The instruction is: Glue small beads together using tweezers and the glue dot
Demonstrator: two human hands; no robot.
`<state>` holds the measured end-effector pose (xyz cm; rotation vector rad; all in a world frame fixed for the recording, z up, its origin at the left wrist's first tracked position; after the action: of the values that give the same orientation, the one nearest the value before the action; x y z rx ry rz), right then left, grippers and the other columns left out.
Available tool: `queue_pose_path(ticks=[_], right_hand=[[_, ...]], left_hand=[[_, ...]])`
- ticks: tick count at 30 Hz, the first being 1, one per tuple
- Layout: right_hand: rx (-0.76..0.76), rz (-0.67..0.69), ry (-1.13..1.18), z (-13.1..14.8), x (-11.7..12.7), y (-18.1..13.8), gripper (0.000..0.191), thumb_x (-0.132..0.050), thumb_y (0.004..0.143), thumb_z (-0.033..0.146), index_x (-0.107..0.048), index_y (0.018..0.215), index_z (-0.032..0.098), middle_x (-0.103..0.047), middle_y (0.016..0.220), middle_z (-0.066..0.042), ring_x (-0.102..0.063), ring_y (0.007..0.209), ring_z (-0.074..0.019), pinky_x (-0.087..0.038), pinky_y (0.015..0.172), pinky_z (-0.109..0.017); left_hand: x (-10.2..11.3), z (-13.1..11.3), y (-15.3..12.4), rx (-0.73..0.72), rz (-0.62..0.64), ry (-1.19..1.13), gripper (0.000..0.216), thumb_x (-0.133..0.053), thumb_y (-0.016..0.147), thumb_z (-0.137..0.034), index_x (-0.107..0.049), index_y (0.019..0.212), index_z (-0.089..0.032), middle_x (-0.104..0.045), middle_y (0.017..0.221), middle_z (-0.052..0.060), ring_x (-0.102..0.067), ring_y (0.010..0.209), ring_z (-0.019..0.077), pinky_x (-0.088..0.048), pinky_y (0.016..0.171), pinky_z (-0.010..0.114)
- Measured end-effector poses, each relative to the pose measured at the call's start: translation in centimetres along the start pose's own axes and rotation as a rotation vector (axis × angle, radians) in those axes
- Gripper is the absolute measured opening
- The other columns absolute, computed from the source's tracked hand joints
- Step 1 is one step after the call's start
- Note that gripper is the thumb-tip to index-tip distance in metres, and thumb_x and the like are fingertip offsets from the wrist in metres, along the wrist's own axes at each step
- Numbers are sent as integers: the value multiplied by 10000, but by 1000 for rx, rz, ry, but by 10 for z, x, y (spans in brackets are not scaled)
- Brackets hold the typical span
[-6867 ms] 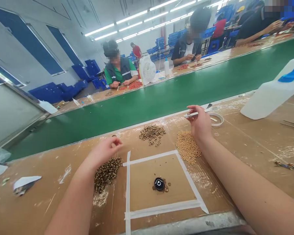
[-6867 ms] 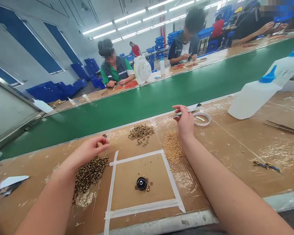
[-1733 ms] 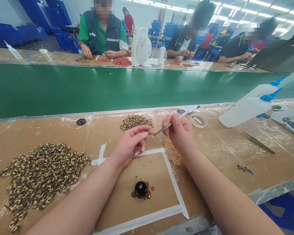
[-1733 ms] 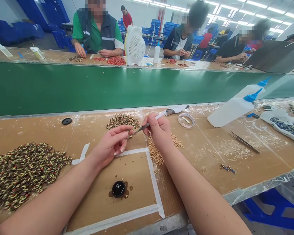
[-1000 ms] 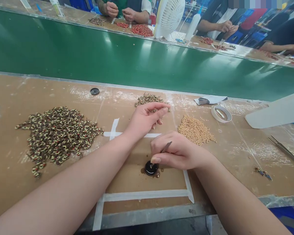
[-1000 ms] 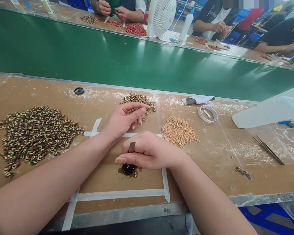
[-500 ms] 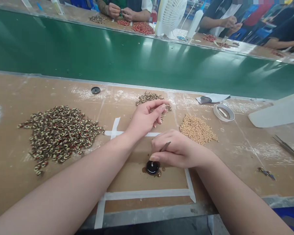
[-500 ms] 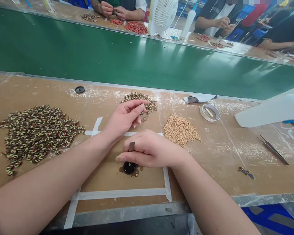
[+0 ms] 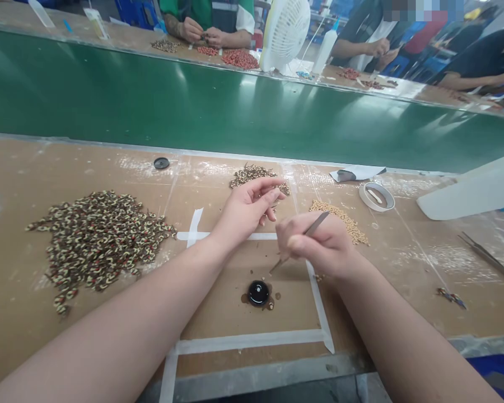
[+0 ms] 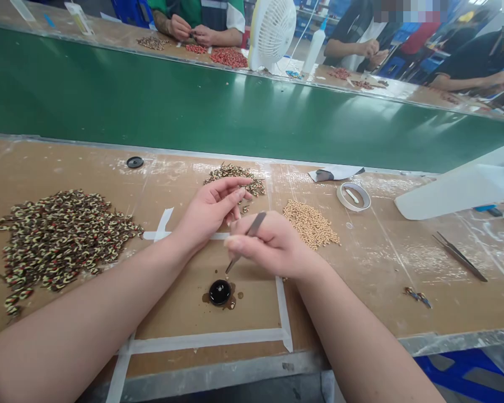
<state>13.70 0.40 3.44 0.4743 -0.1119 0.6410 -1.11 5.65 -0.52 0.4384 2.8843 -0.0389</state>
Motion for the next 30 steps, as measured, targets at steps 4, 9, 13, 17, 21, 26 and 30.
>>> queue_pose_path(ticks=[4, 9, 13, 17, 21, 26, 30], right_hand=[[62, -363, 45, -2, 25, 0, 433, -593, 1112, 426, -702, 750, 216, -540, 593, 12, -492, 532, -127, -378, 534, -303], [27, -755, -61, -7, 52, 3, 511, -594, 1090, 544, -603, 683, 235, -404, 537, 32, -377, 487, -126, -276, 478, -306], [-67, -866, -150, -19, 61, 0, 516, -571, 1082, 607, -579, 714, 245, -400, 561, 35, -390, 504, -129, -299, 489, -300], [-95, -861, -155, -28, 60, 1, 547, -578, 1067, 644, -584, 704, 235, -394, 538, 48, -375, 488, -116, -285, 478, -289], [-135, -862, -144, -32, 57, 2, 546, -607, 1055, 634, -608, 694, 224, -423, 528, 44, -389, 486, -111, -281, 474, -284], [-176, -860, -104, -37, 57, 2, 533, -631, 1042, 632, -627, 705, 219, -434, 537, 44, -399, 493, -108, -290, 481, -282], [-190, -851, -110, -39, 57, 2, 542, -623, 1040, 649, -617, 707, 221, -419, 533, 50, -395, 487, -107, -291, 478, -280]], left_hand=[[-1, 2, -1, 43, 28, 39, 232, -773, 965, -320, -688, 1143, -198, -810, 1025, 85, -675, 599, 99, -423, 475, 213], [-4, 0, -4, 89, 55, 138, 179, -788, 939, -304, -742, 1071, -192, -811, 1005, 110, -693, 612, 122, -415, 484, 238], [-5, -1, -6, 78, 76, 212, 173, -795, 935, -333, -764, 1059, -217, -796, 1023, 97, -695, 625, 126, -463, 525, 257], [-5, 0, -7, 80, 73, 258, 194, -784, 944, -329, -739, 1108, -236, -787, 994, 77, -693, 628, 128, -480, 544, 258], [-6, -1, -8, 81, 76, 278, 269, -789, 938, -319, -675, 1175, -261, -796, 954, 47, -695, 629, 133, -478, 554, 258], [-7, -2, -8, 107, 66, 300, 305, -806, 927, -322, -652, 1184, -264, -796, 922, 30, -686, 618, 126, -481, 567, 260], [-7, -1, -7, 94, 62, 300, 310, -810, 928, -332, -649, 1184, -267, -800, 927, 34, -680, 606, 126, -485, 565, 264]])
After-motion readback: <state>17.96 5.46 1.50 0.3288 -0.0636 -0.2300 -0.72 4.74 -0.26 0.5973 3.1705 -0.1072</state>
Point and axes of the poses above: each hand's wrist, its own y-axis towards the middle knuckle, its own x-axis out of the back of the hand, z = x × y, the point moved 3 cm from there along y, towards the middle knuckle
